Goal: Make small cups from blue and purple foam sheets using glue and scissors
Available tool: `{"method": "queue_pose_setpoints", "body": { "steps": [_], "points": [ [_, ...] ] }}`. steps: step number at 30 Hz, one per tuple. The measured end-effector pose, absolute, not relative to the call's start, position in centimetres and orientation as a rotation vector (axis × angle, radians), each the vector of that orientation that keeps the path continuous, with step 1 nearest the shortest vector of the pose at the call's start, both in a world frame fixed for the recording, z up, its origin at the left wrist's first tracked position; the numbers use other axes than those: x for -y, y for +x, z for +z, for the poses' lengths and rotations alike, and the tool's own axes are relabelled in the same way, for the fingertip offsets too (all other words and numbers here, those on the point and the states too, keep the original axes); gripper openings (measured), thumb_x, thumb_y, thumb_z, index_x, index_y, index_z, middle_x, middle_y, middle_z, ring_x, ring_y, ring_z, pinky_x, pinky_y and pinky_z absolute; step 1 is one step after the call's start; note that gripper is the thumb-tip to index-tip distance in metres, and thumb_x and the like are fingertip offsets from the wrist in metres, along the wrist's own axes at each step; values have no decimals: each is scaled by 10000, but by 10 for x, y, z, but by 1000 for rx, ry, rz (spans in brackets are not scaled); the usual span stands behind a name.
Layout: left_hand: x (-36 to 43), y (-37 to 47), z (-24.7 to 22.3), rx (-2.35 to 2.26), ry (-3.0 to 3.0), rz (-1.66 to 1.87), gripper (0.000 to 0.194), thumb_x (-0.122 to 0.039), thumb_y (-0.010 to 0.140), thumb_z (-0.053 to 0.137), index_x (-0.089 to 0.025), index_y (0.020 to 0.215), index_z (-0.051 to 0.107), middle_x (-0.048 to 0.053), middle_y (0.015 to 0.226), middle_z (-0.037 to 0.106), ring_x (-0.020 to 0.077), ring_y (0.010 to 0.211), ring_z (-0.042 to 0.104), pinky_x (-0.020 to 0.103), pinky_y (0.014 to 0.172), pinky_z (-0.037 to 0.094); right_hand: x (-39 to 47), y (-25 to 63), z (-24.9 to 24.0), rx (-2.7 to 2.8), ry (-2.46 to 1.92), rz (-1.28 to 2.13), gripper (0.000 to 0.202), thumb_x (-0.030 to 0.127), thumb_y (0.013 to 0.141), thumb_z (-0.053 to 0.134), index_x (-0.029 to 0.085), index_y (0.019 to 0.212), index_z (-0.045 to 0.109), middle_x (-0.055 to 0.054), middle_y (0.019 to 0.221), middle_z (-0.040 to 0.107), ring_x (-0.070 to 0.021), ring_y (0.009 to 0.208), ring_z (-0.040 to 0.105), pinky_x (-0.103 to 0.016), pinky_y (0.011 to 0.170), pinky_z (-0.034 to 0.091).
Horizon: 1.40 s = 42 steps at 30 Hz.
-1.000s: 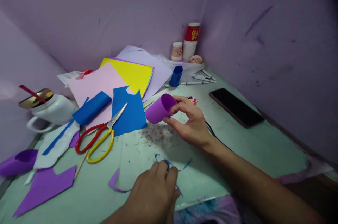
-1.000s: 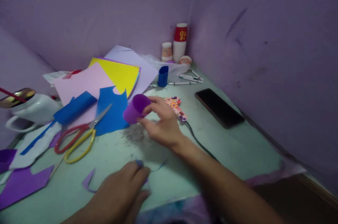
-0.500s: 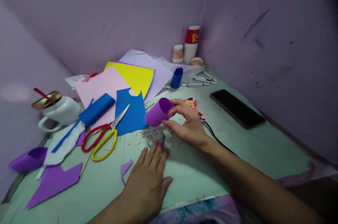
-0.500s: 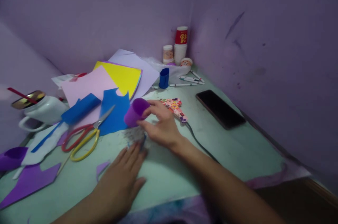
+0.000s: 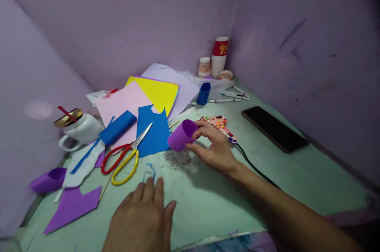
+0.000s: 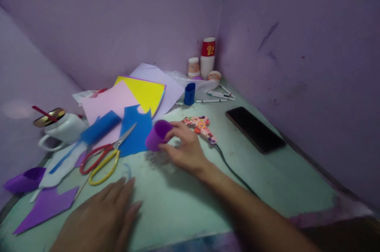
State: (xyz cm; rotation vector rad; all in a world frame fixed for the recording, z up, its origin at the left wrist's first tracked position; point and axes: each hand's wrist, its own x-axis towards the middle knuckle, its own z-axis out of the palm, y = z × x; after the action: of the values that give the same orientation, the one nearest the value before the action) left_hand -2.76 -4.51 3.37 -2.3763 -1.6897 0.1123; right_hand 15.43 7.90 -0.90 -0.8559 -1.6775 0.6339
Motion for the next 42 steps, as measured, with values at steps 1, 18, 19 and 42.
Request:
{"method": "queue_pose_setpoints", "body": {
  "steps": [1,18,19,42],
  "points": [
    [32,-21,37,1707,-2419,59,339,-230,874,357,-177,720,654,147,765,721,295,716,707,394,582,538,-80,155,-9,1681,-864,633,147,180,704,725,210,696,581,-74,1032,653,-225,952,629,-384,866,474],
    [-29,-19,4,2466,-2947,-1722,473,-337,631,768,-162,1033,592,68,972,688,267,931,632,371,860,510,-54,141,-6,1802,-888,1205,614,244,664,769,222,1231,534,-125,1263,560,-306,1204,508,-495,1047,380],
    [-29,-19,4,2488,-2949,-1744,478,-318,619,781,-160,1029,594,63,973,687,261,923,631,362,855,511,-54,139,-7,1767,-901,1241,597,255,654,773,218,1208,554,-124,1251,568,-310,1192,516,-499,1040,383],
    [-23,-18,-13,2533,-2707,-1639,512,-275,692,712,-179,1173,562,69,1101,683,235,972,643,344,855,514,-58,137,-8,1547,-875,1482,513,174,566,775,202,1049,604,-72,1072,656,-260,1020,608,-422,924,443]
  ]
}}
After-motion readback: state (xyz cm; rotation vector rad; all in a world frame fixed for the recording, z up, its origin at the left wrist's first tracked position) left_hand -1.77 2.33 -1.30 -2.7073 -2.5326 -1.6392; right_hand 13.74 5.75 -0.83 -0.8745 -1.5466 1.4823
